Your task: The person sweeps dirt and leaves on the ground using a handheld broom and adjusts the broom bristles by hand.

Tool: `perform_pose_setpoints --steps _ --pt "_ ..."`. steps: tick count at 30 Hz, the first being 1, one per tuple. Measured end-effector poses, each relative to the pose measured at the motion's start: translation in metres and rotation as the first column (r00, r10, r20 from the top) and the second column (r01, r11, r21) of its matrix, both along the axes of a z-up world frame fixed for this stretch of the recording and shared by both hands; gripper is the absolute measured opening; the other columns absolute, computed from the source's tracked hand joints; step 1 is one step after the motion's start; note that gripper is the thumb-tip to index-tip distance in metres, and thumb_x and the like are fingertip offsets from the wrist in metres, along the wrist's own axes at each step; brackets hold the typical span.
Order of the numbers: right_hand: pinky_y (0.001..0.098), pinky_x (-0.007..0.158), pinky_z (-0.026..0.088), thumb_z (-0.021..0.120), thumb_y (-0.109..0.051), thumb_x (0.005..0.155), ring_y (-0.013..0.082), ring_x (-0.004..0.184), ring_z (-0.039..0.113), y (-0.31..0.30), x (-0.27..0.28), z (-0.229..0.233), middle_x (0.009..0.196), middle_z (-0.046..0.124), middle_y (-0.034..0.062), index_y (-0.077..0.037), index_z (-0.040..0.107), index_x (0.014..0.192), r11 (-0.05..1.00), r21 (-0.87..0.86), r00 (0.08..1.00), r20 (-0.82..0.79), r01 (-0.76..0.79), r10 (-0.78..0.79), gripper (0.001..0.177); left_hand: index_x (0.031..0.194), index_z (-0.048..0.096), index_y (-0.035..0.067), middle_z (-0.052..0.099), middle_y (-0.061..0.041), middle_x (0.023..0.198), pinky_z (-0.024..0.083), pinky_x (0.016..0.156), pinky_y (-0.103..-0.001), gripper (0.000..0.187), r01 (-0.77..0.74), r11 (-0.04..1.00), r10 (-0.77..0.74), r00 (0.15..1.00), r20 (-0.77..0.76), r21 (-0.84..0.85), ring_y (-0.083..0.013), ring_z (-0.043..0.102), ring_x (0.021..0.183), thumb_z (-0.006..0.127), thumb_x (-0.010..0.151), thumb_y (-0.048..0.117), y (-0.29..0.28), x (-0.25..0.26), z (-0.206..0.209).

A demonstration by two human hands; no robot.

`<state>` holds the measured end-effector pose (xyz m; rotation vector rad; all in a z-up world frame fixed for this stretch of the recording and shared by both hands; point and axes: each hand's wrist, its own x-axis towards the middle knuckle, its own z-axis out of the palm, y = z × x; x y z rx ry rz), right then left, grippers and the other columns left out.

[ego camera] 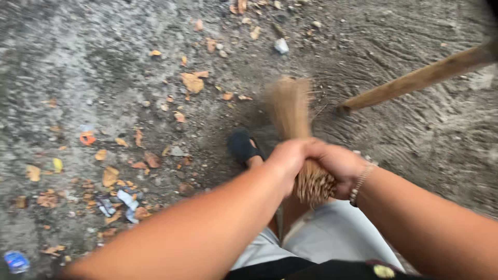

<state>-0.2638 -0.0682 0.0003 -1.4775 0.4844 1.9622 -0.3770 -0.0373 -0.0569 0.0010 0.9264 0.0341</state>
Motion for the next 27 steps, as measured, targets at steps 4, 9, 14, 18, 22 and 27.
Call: perform_pose_setpoints --steps 4,9,14,18,22,27 --pt "0.0405 0.085 0.061 0.060 -0.009 0.078 0.0234 0.103 0.072 0.042 -0.052 0.011 0.125 0.068 0.0138 -0.015 0.038 0.151 0.871 0.328 0.884 -0.172 -0.365 0.436 0.076 0.130 0.049 0.014 0.066 -0.014 0.118 0.058 0.082 -0.041 0.042 -0.226 0.944 0.320 0.802 -0.505 0.239 -0.0245 0.068 0.102 0.061 0.093 0.030 0.000 -0.075 0.065" --pt "0.0348 0.091 0.057 0.067 -0.005 0.071 0.0230 0.108 0.070 0.052 -0.061 0.027 0.130 0.069 0.0149 -0.022 0.021 0.158 0.679 0.424 0.725 -0.071 -0.600 0.685 0.100 0.138 0.035 0.018 0.061 -0.014 0.126 0.057 0.085 -0.044 0.054 -0.186 0.968 0.248 0.823 -0.511 0.170 -0.0239 0.066 0.105 0.062 0.094 0.035 0.008 -0.104 0.101" --pt "0.0367 0.079 0.057 0.068 -0.008 0.071 0.0201 0.093 0.068 0.003 -0.030 0.045 0.105 0.069 0.0072 -0.021 0.037 0.156 0.879 0.198 0.891 0.244 -0.433 0.383 0.092 0.145 0.043 0.023 0.060 -0.005 0.132 0.050 0.089 -0.042 0.060 0.130 0.945 -0.033 0.950 -0.311 0.299 -0.0217 0.065 0.108 0.059 0.089 0.038 0.029 -0.094 0.069" --pt "0.0382 0.077 0.061 0.065 -0.008 0.075 0.0233 0.085 0.073 0.005 0.016 0.016 0.094 0.073 0.0097 -0.010 0.045 0.146 0.969 -0.001 0.913 0.336 -0.246 0.232 0.074 0.145 0.049 0.019 0.057 -0.002 0.138 0.050 0.094 -0.044 0.059 0.184 0.951 -0.064 0.904 -0.422 0.249 -0.0209 0.060 0.116 0.060 0.091 0.040 0.038 -0.066 0.039" --pt "0.0409 0.058 0.058 0.067 -0.014 0.079 0.0237 0.065 0.068 0.042 0.047 -0.004 0.084 0.066 0.0109 -0.012 0.045 0.143 0.865 0.092 0.870 0.071 -0.493 0.488 0.068 0.142 0.051 0.018 0.055 -0.004 0.137 0.049 0.093 -0.048 0.056 0.092 0.987 -0.018 0.879 -0.476 0.134 -0.0235 0.058 0.116 0.059 0.092 0.042 0.035 -0.048 0.023" --pt "0.0356 0.059 0.059 0.064 -0.012 0.075 0.0210 0.066 0.071 0.070 0.105 0.024 0.090 0.068 0.0091 -0.022 0.042 0.152 0.790 0.237 0.806 -0.045 -0.566 0.591 0.080 0.135 0.053 0.019 0.059 -0.006 0.126 0.049 0.089 -0.046 0.051 -0.027 0.995 0.072 0.843 -0.533 0.093 -0.0232 0.059 0.107 0.060 0.093 0.045 0.040 -0.027 0.012"
